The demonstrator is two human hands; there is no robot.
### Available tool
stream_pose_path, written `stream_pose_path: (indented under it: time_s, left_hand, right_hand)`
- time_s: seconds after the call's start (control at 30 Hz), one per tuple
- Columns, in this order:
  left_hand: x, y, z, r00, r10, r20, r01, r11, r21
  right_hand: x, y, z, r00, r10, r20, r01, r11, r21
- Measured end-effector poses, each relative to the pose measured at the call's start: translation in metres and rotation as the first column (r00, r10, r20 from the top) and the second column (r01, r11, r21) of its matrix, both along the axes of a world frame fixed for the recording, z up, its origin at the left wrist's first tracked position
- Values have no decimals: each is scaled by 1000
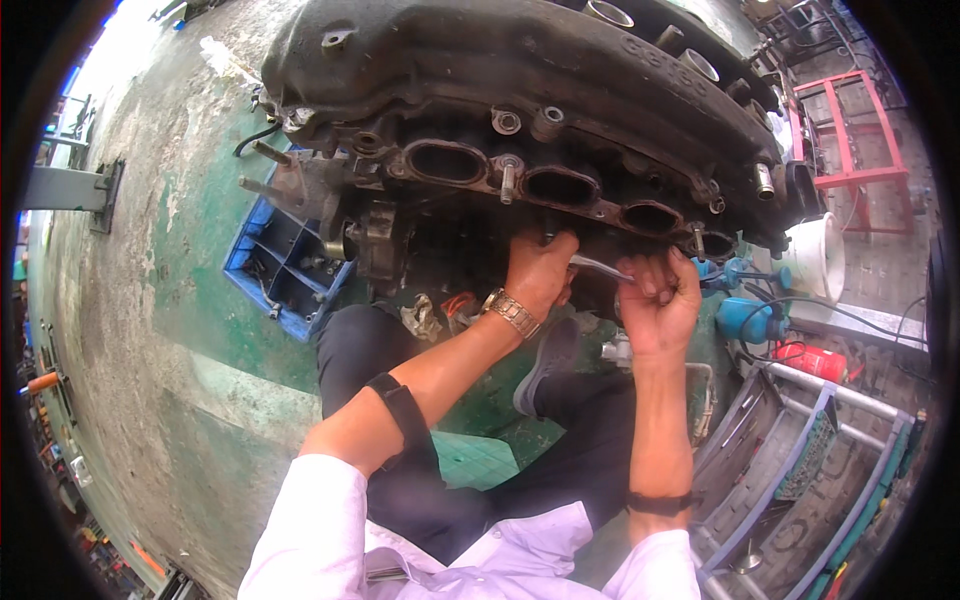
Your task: The person uses a ratchet and socket to loosen and remove a bolt from the engine block, then inserts a new bolt and tightens it. The person works on the underside of the engine, adjusting the tool and repositioning hands as needed.
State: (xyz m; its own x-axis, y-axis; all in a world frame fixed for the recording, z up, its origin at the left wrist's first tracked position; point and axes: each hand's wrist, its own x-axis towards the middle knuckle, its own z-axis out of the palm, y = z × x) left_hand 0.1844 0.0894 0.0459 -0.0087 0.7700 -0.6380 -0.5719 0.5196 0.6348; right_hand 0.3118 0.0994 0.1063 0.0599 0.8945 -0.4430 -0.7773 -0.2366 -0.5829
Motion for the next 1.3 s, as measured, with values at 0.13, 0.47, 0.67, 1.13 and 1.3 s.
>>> stream_pose_path:
  time_s: [0.13, 0.47, 0.67, 1.13, 1.3]
  left_hand:
    - [-5, -1, -6, 995, -6, 95, 10, 999, -37]
    - [-5, -3, -11, 975, 66, 211, -79, 995, 53]
    - [-3, -1, -25, 973, 50, 226, -78, 990, 117]
    - [-31, -18, 1, 950, 23, 310, -63, 991, 120]
    - [-34, -21, -1, 954, -8, 301, -27, 993, 112]
  right_hand:
    - [-19, -5, 21, 816, 241, 526, -404, 888, 220]
    - [-36, -21, 28, 709, 142, 691, -444, 851, 281]
    - [-44, -22, 30, 630, 234, 741, -584, 772, 253]
    - [-89, -19, 7, 111, -278, 954, -825, 510, 245]
    - [-106, -21, -6, 44, -282, 958, -869, 463, 176]
